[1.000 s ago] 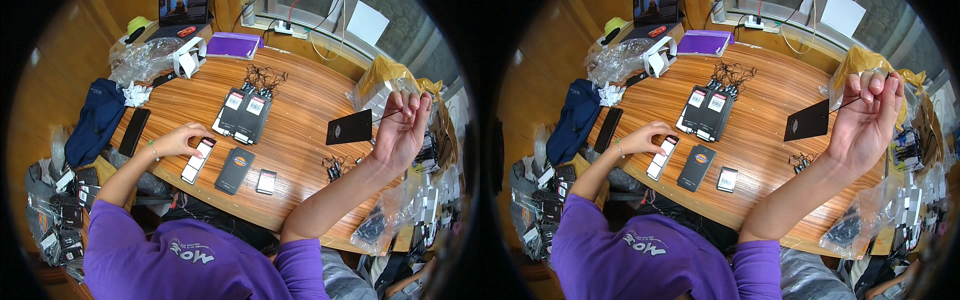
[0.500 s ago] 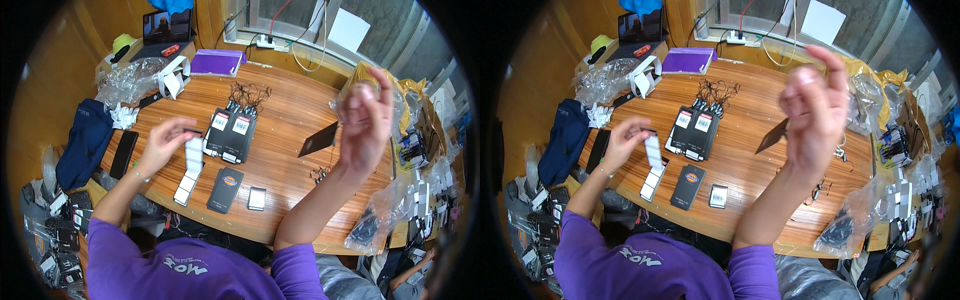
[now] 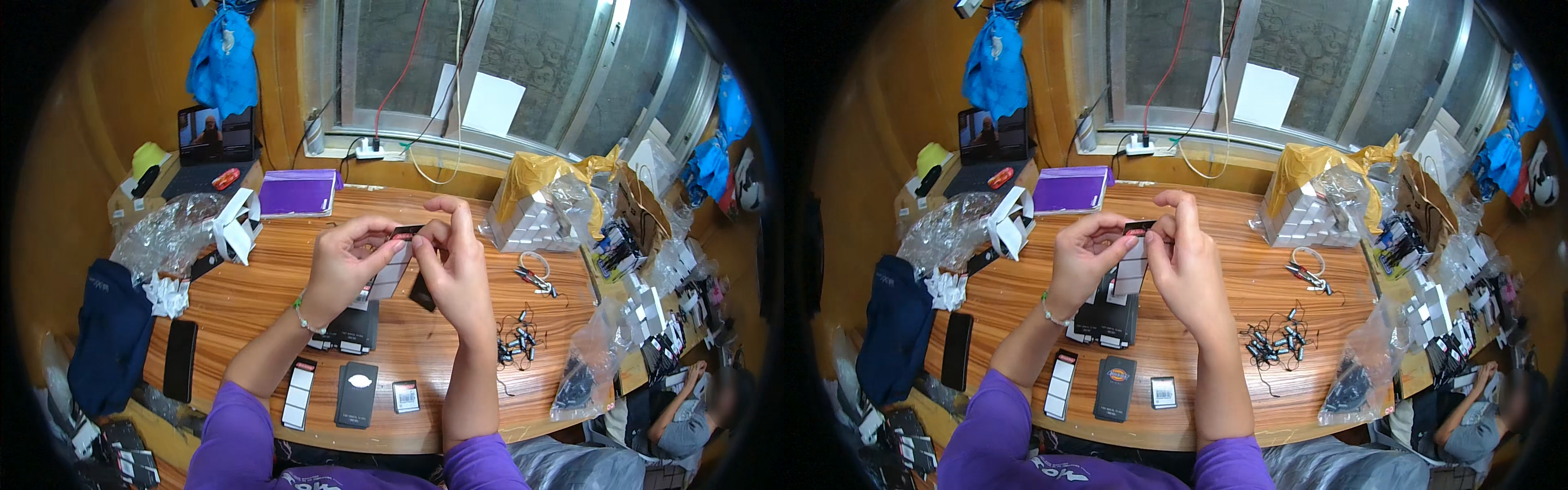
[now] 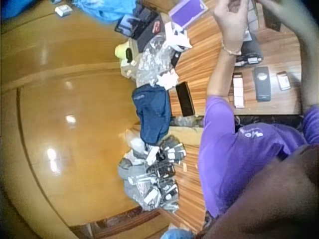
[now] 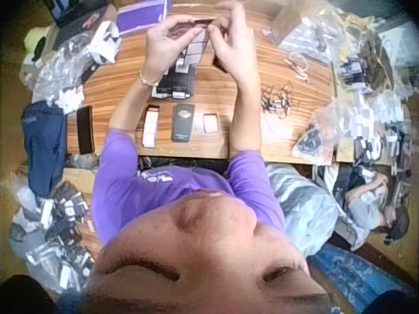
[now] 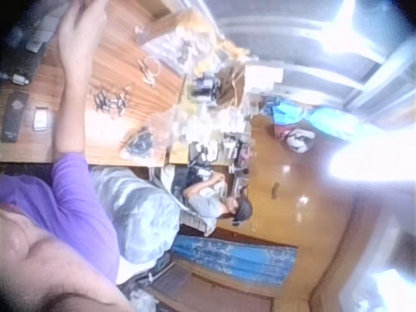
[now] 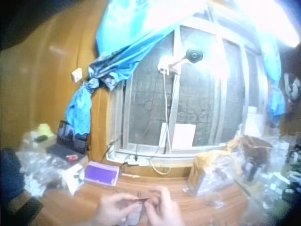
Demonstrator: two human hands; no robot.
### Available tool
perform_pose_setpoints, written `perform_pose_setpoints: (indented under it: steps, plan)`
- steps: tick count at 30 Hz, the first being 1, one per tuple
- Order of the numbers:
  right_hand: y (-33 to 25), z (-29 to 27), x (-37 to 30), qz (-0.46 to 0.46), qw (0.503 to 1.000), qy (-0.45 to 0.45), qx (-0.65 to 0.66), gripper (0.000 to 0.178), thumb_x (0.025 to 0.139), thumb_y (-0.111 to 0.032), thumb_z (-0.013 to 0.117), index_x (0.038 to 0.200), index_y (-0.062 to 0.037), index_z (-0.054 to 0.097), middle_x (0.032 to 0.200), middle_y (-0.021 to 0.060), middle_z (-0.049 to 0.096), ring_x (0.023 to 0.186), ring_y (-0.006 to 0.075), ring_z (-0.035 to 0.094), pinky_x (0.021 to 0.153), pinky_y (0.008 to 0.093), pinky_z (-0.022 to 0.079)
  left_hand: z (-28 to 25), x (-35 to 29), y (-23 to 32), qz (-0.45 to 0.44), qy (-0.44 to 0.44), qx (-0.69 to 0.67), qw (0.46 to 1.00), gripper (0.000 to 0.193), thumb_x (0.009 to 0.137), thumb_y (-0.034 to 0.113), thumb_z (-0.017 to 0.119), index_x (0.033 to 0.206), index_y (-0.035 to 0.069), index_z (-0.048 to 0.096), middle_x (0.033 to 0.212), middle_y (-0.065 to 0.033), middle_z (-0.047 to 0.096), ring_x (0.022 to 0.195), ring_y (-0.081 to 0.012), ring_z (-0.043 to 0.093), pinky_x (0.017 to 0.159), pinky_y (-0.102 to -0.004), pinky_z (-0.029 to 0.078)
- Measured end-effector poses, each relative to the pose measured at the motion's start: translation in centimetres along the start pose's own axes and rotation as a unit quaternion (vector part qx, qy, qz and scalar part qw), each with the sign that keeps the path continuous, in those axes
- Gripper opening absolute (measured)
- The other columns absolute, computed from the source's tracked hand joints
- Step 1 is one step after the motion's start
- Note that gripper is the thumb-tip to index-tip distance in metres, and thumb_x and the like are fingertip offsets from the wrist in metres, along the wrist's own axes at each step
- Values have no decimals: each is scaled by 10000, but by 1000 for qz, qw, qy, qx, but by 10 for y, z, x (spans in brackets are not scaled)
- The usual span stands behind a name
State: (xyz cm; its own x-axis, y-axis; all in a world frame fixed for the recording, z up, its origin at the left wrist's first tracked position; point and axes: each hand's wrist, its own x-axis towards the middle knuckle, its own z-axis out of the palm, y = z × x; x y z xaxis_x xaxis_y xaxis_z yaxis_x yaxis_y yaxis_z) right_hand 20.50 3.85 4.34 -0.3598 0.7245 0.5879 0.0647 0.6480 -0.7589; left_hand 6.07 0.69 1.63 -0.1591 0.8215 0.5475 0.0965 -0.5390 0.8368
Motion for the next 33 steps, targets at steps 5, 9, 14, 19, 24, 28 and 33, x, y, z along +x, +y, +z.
perform_pose_setpoints:
  steps: [5, 9, 14, 19, 24, 28, 33]
  plan:
    - [-3, 6, 0, 43, 999, -30, -13, 316, 796, 33, 498, 1085, -33, 390, 600, 61, 491, 524, 136, 466, 495, 265, 370, -12, 0, 0, 36, -25, 75, 996, 148, 774, -4, 633, 920, -26, 621, 810, -72, 640, 719, -98, 619, 633, -204, 509]
    - [0, 3, -2, 34, 998, -19, -49, 330, 780, 20, 490, 1087, -38, 382, 612, 119, 511, 546, 264, 539, 508, 354, 410, -7, 2, -1, 108, -27, 135, 985, 158, 749, -8, 651, 907, -9, 639, 787, -73, 642, 667, -98, 605, 581, -217, 492]
    - [1, 16, -2, -60, 997, 45, -15, 324, 775, 14, 480, 1084, -18, 387, 616, 114, 511, 566, 276, 547, 525, 361, 416, -24, -1, -2, 76, 6, 153, 985, 146, 757, -38, 624, 902, -31, 637, 859, -73, 639, 743, -111, 595, 662, -223, 484]
    - [6, 23, -3, -90, 993, 64, 40, 282, 775, 15, 467, 1044, 4, 383, 573, 114, 502, 542, 275, 544, 522, 364, 405, -30, -3, 2, 62, -18, 191, 979, 124, 800, -40, 581, 922, -44, 601, 905, -76, 619, 781, -118, 574, 712, -231, 461]
    - [13, 22, -1, -85, 988, 78, 101, 268, 774, 40, 464, 1030, 16, 390, 593, 128, 538, 560, 257, 575, 525, 339, 418, -29, 0, 6, 156, -56, 277, 946, 117, 814, -48, 555, 927, -56, 586, 908, -84, 609, 810, -123, 564, 717, -238, 457]
    - [18, 30, 2, -101, 986, 100, 88, 247, 779, 32, 475, 1015, 17, 404, 596, 138, 548, 554, 263, 576, 527, 347, 423, -22, -2, 10, 109, -40, 278, 954, 121, 835, -17, 549, 947, -52, 575, 915, -66, 593, 824, -113, 554, 739, -228, 447]
    - [17, 28, 2, -95, 984, 93, 118, 176, 797, 21, 471, 972, 25, 448, 605, 136, 559, 584, 250, 595, 548, 342, 445, -22, -3, 2, 135, -8, 263, 955, 165, 791, -90, 541, 947, -55, 579, 929, -93, 597, 826, -154, 565, 728, -260, 463]
